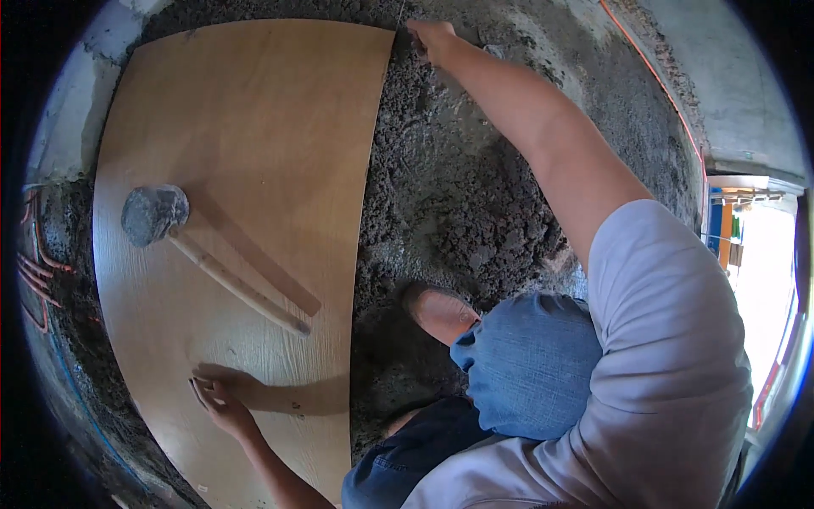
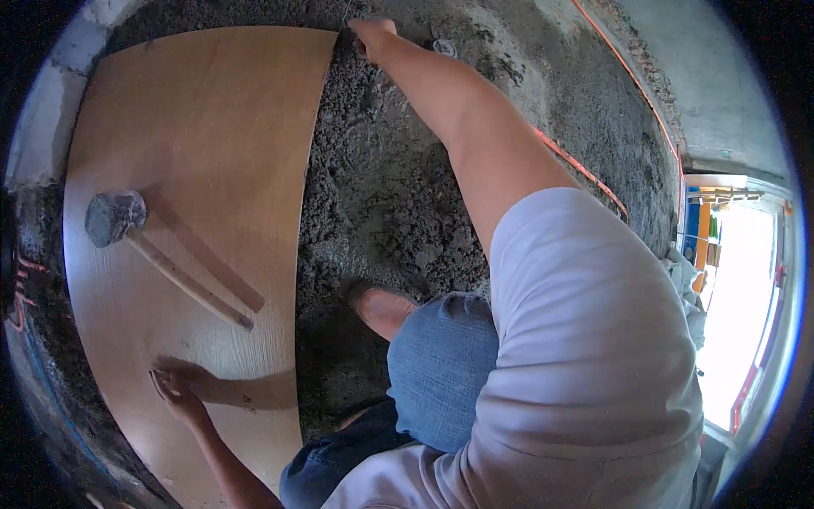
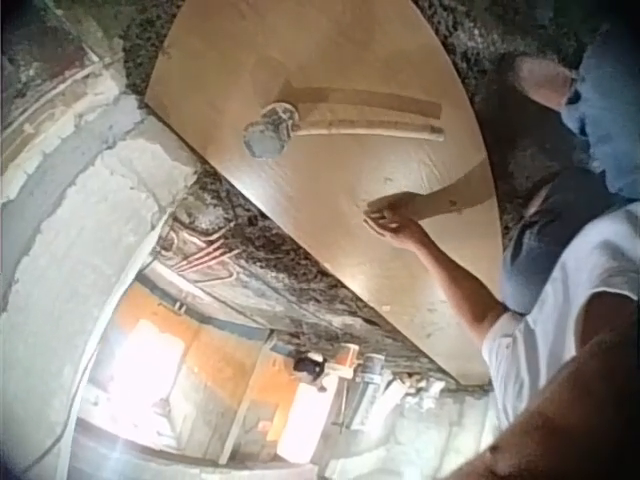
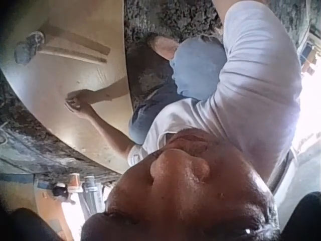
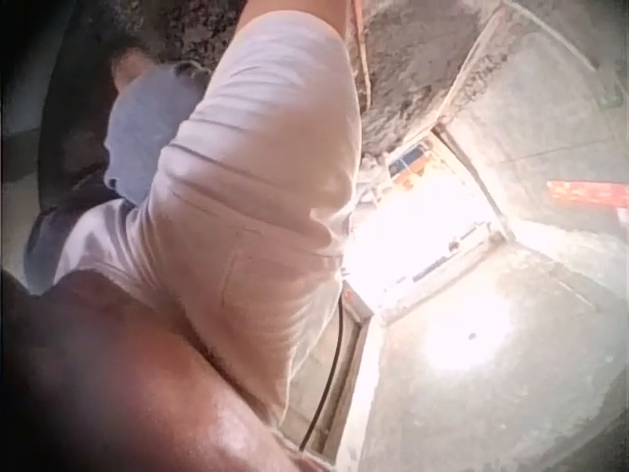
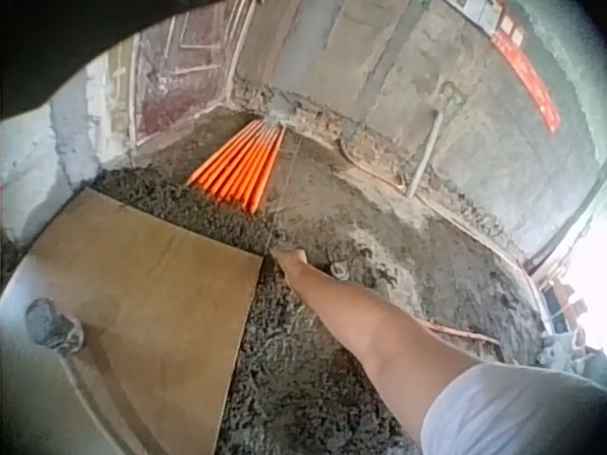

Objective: Laying large tiles on a floor surface and using a mallet and level to ensure they are even.

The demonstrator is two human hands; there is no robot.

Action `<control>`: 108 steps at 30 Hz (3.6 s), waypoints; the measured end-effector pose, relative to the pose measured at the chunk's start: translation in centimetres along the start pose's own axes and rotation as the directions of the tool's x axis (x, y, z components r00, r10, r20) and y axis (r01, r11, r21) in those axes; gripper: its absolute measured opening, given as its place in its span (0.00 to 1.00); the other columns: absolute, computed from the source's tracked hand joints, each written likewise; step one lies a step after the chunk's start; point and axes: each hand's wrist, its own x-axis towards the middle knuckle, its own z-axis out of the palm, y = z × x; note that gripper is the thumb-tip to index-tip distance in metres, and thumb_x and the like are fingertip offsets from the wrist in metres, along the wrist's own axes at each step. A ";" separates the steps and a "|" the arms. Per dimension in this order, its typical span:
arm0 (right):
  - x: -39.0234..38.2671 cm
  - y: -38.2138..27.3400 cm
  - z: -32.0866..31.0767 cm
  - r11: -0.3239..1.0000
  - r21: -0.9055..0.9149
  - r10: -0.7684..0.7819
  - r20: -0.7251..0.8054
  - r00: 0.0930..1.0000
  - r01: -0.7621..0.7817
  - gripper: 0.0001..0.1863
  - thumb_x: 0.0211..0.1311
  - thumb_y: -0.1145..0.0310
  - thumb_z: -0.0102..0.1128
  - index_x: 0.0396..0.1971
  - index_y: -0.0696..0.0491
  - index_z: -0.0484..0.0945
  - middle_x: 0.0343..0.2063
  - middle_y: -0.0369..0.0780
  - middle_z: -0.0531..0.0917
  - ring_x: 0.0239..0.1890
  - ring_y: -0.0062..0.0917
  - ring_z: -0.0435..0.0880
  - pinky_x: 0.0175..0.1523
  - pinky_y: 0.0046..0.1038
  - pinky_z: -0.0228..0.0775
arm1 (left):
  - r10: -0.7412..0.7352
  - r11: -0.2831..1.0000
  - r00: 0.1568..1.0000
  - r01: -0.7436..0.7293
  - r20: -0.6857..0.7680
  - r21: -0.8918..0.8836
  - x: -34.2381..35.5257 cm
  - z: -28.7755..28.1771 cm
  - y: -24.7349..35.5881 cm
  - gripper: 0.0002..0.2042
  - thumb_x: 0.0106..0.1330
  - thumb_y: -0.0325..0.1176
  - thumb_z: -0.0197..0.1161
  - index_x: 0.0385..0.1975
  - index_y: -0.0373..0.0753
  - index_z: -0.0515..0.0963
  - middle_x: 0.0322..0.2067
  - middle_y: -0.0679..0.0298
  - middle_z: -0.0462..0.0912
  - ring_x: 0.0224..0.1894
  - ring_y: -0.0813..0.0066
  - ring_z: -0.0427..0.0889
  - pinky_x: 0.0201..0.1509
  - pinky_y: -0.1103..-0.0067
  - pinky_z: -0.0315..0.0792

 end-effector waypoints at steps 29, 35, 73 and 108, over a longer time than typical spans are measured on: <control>-26.9 8.2 -1.3 0.892 -0.014 0.364 0.614 0.700 -0.452 0.08 0.64 0.69 0.49 0.39 0.57 0.69 0.34 0.43 0.80 0.37 0.32 0.82 0.44 0.36 0.76 | 0.429 0.884 0.901 -0.405 0.063 -0.234 -9.8 -2.7 13.2 0.09 0.56 0.27 0.63 0.36 0.39 0.77 0.34 0.59 0.80 0.33 0.63 0.80 0.34 0.74 0.75; -41.3 12.2 -1.1 0.761 -0.277 0.584 0.686 0.434 -0.586 0.07 0.66 0.69 0.46 0.38 0.56 0.70 0.36 0.43 0.79 0.39 0.31 0.81 0.47 0.36 0.76 | 0.377 0.926 0.908 -0.370 0.183 -0.072 -15.5 -2.5 11.9 0.11 0.56 0.39 0.64 0.35 0.43 0.76 0.28 0.64 0.77 0.29 0.66 0.78 0.29 0.73 0.73; -90.4 28.1 5.9 0.205 0.798 0.466 0.429 -0.774 0.566 0.11 0.55 0.72 0.46 0.33 0.57 0.79 0.35 0.46 0.81 0.41 0.37 0.80 0.46 0.35 0.72 | -0.290 0.795 0.951 0.302 -0.108 0.526 -48.6 -12.8 -16.9 0.08 0.53 0.33 0.56 0.33 0.45 0.73 0.33 0.66 0.73 0.40 0.67 0.73 0.43 0.72 0.68; -39.6 5.8 4.7 -0.152 0.785 0.639 0.541 -0.547 0.600 0.08 0.51 0.66 0.53 0.26 0.53 0.78 0.29 0.43 0.79 0.37 0.35 0.79 0.39 0.38 0.71 | -0.132 0.967 0.976 0.088 0.173 0.239 -35.0 -9.6 -2.9 0.17 0.56 0.39 0.59 0.45 0.41 0.74 0.46 0.52 0.73 0.50 0.50 0.71 0.53 0.62 0.66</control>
